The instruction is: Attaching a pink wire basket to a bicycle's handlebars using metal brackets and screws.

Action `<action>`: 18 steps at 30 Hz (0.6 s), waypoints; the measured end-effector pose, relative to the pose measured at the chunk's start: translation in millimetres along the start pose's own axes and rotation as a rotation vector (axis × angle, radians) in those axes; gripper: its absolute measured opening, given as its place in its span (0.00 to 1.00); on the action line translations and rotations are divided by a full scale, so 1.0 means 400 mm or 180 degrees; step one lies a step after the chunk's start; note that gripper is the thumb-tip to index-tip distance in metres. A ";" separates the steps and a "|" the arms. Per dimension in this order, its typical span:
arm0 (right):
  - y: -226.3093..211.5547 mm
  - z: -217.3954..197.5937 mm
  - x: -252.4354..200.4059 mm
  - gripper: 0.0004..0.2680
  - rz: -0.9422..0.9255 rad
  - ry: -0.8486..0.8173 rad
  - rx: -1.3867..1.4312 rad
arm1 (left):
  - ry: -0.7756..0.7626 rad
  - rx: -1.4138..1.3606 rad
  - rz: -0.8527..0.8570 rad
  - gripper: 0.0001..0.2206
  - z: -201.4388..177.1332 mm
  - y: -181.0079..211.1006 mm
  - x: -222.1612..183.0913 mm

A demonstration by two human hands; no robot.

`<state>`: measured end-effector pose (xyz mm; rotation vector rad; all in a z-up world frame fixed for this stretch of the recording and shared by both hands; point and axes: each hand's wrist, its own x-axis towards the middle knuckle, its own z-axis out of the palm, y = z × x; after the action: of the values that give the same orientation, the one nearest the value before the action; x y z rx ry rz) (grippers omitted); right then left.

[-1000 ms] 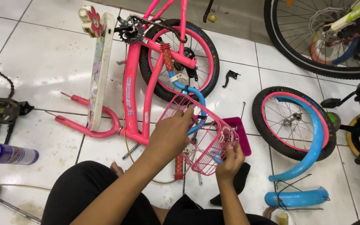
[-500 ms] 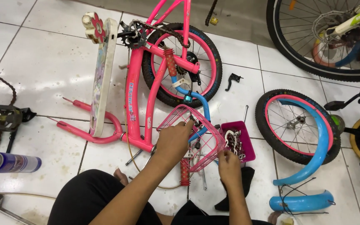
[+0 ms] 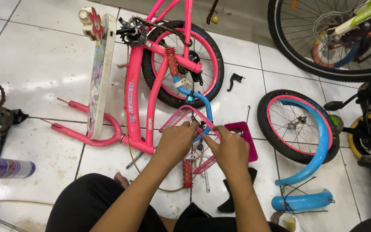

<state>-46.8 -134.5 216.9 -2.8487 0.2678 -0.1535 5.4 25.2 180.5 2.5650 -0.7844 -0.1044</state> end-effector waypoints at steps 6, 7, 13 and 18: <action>-0.027 -0.008 0.012 0.16 0.0225 -0.0479 -0.0148 | -0.0295 -0.0719 -0.0177 0.10 -0.022 -0.026 0.015; -0.025 -0.006 0.012 0.17 0.0235 -0.0512 -0.0106 | -0.0358 -0.0791 -0.0246 0.11 -0.026 -0.031 0.023; -0.003 0.015 0.009 0.17 0.0110 -0.0321 -0.0171 | -0.0328 -0.1049 -0.0518 0.12 -0.061 -0.011 0.011; 0.013 0.034 -0.002 0.15 -0.0041 -0.0069 0.0026 | -0.0321 -0.1311 -0.0816 0.12 -0.072 -0.042 -0.007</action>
<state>-46.7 -135.5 202.2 -2.8426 0.2439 -0.1259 17.4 50.7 198.8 2.2624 -0.4102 -0.4318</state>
